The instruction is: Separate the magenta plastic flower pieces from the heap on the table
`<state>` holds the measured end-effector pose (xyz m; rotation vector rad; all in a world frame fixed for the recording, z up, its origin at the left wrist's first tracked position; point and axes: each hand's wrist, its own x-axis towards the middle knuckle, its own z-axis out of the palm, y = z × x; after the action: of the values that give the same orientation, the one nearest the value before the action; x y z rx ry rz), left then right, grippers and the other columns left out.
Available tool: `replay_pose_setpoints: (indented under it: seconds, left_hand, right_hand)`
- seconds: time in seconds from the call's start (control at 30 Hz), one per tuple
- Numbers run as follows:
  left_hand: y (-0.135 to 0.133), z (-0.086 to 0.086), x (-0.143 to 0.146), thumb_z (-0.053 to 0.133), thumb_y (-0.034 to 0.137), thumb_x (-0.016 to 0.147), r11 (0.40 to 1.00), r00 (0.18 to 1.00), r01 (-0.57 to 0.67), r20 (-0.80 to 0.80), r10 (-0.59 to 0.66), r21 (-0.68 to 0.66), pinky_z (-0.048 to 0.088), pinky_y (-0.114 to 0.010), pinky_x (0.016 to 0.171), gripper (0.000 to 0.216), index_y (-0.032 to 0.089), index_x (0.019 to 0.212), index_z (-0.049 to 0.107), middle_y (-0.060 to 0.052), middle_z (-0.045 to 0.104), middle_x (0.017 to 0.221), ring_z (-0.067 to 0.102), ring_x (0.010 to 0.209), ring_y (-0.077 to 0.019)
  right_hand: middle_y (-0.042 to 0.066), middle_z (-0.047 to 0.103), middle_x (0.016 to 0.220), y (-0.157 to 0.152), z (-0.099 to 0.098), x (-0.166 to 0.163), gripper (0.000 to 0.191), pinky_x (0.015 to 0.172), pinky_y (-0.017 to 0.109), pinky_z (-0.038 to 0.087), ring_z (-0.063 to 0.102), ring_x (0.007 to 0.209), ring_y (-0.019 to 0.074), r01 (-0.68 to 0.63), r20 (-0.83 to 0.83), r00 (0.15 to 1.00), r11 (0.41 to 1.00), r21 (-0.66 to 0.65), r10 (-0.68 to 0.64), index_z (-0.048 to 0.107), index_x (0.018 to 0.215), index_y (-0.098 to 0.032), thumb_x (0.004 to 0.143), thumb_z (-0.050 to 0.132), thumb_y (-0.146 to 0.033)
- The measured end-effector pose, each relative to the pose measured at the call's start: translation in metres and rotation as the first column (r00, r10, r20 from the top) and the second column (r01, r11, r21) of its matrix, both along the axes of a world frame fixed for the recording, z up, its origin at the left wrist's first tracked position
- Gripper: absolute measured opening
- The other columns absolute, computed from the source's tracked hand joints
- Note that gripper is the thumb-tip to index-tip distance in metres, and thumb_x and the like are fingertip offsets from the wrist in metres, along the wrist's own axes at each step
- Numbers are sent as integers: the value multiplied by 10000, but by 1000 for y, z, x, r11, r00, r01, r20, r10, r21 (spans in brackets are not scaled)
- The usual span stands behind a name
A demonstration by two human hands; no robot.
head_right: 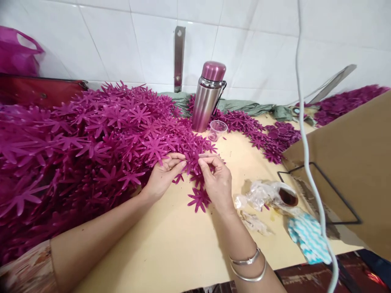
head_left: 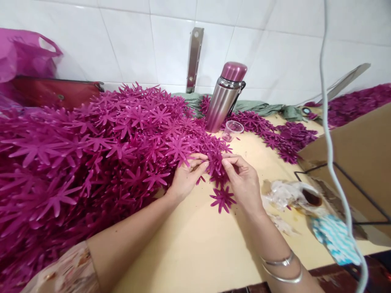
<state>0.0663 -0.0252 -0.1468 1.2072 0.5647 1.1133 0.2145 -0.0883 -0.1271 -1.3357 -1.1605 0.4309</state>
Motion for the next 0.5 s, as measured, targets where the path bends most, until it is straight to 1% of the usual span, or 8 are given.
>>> replay_pose_setpoints:
  seconds: [0.07, 0.13, 0.2, 0.23, 0.3, 0.37, 0.43, 0.5]
  left_hand:
    - [0, -1, 0, 741, 341, 867, 998, 999, -50, -14, 50, 38, 496, -238, 741, 189, 211, 955, 636, 26, 641, 786, 611, 739, -117]
    - [0, -3, -2, 692, 308, 902, 989, 993, -98, -58, 105, 106, 477, -238, 748, 108, 215, 906, 639, 21, 630, 806, 588, 751, -120]
    - [-2, -2, -3, 636, 288, 932, 980, 981, -116, -138, 139, 161, 468, -247, 756, 97, 214, 880, 671, 6, 642, 834, 577, 769, -133]
    - [-3, -1, -4, 613, 284, 942, 979, 973, -114, -180, 144, 168, 471, -255, 777, 116, 215, 897, 695, -3, 660, 862, 585, 793, -143]
    - [-7, 3, -6, 575, 296, 963, 985, 964, -90, -237, 123, 148, 479, -273, 850, 176, 218, 963, 732, -22, 700, 934, 618, 876, -165]
    - [-9, 9, -6, 555, 331, 979, 992, 965, -49, -252, 78, 118, 478, -290, 922, 223, 211, 1022, 738, -40, 722, 1010, 639, 980, -186]
    - [-10, 12, -6, 590, 366, 964, 995, 969, 2, -247, 24, 104, 491, -284, 892, 222, 200, 1031, 722, -44, 714, 1022, 642, 973, -185]
    - [-9, 13, -5, 641, 378, 935, 993, 966, 42, -258, -12, 109, 490, -252, 780, 198, 191, 969, 696, -20, 676, 929, 614, 839, -152]
  right_hand:
    - [44, 690, 950, 1, -4, 4, 182, 853, 369, 502, 626, 876, 198, 1, -142, 990, 1000, -8, -2, 689, 841, -210, 892, 711, -384]
    - [-1, 625, 827, 2, -7, 8, 220, 757, 317, 486, 571, 753, 160, 36, -253, 967, 999, 26, -28, 641, 837, -217, 893, 711, -418]
    - [-38, 540, 738, 1, -7, 11, 239, 679, 279, 454, 503, 664, 135, 73, -310, 949, 995, 61, -50, 596, 845, -227, 908, 690, -437]
    - [-46, 517, 723, 1, -6, 12, 239, 656, 269, 443, 487, 643, 130, 84, -312, 948, 994, 66, -59, 585, 851, -230, 914, 683, -438]
    - [-25, 569, 785, -1, -2, 9, 222, 676, 275, 463, 535, 689, 137, 83, -277, 959, 995, 58, -64, 581, 868, -229, 922, 679, -420]
    - [33, 656, 969, -3, 2, 4, 181, 787, 318, 508, 627, 861, 173, 46, -199, 979, 998, 52, -34, 588, 892, -226, 924, 683, -376]
    - [76, 666, 1143, -3, 4, -3, 118, 936, 383, 506, 641, 1068, 215, -10, -62, 998, 998, 68, 14, 602, 903, -225, 930, 676, -313]
    - [80, 664, 1168, -3, 4, -7, 69, 1016, 418, 477, 625, 1150, 229, -59, 100, 994, 995, 81, 50, 618, 891, -230, 934, 665, -255]
